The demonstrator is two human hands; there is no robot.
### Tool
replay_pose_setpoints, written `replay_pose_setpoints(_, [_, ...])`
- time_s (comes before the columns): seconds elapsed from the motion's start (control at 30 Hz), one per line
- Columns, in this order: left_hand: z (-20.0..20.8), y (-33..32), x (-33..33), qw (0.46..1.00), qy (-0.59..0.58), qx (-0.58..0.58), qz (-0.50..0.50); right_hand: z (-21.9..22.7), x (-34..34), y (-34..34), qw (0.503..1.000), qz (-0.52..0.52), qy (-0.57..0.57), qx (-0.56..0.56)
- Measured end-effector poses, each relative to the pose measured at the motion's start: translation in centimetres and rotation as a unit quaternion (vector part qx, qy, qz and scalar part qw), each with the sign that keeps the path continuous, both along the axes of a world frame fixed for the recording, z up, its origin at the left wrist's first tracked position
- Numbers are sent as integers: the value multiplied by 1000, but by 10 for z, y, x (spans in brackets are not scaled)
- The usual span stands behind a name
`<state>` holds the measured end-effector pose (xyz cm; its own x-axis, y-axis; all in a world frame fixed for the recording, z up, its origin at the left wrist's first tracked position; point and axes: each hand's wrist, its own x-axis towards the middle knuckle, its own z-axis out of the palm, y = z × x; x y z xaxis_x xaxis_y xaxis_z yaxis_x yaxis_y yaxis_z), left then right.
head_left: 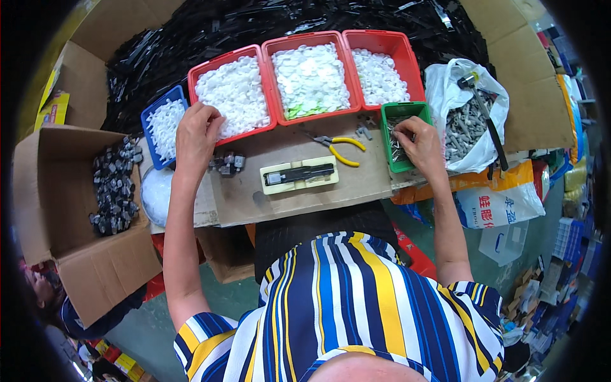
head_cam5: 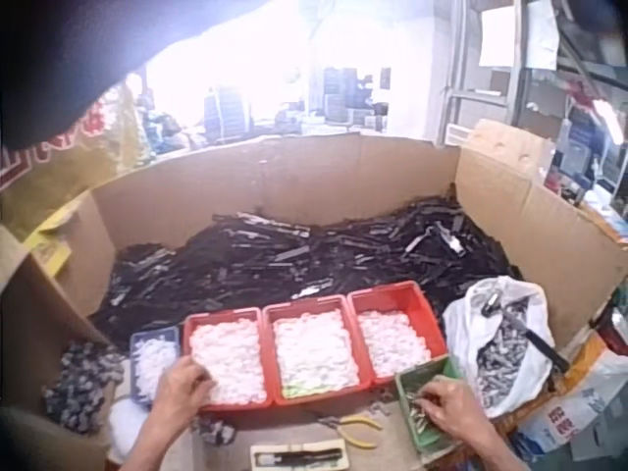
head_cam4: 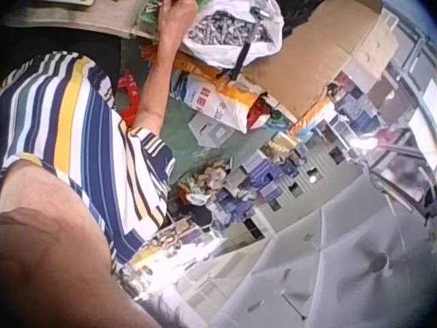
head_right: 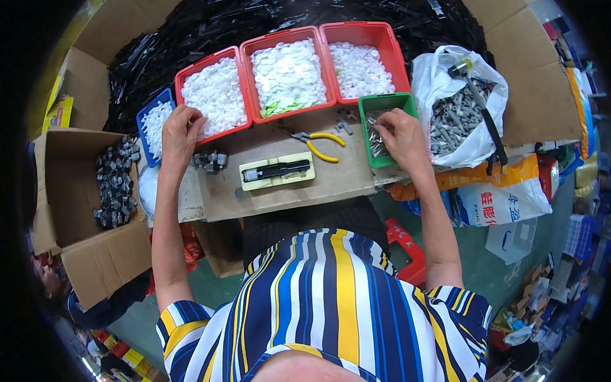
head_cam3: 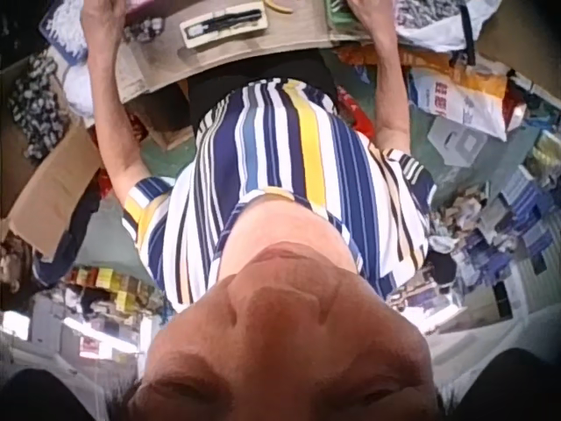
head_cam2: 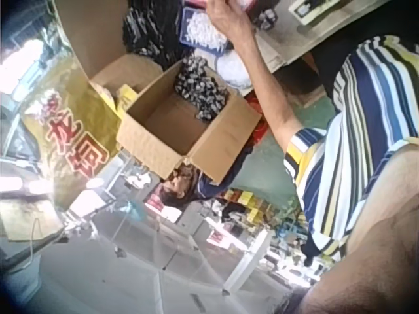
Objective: The person assembles small electronic components at a workbench. They pick up black rectangular modules, insert white plastic pieces, and use pliers to secure metal pins. The person repeatedly handles components from various bins and uses a wooden jig to hold the parts during assembly.
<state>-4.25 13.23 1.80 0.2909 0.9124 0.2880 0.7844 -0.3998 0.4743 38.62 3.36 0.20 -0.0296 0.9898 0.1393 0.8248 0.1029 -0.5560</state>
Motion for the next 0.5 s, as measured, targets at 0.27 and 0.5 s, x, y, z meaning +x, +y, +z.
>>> replay_pose_setpoints(0.27, [4,-1,2,999,-14,-37,3,5,-4,3,999,-36,16,9])
replay_pose_setpoints(0.5, [5,4,-1,998,8,-58,-4,17,-10,4,998,-37,21,43])
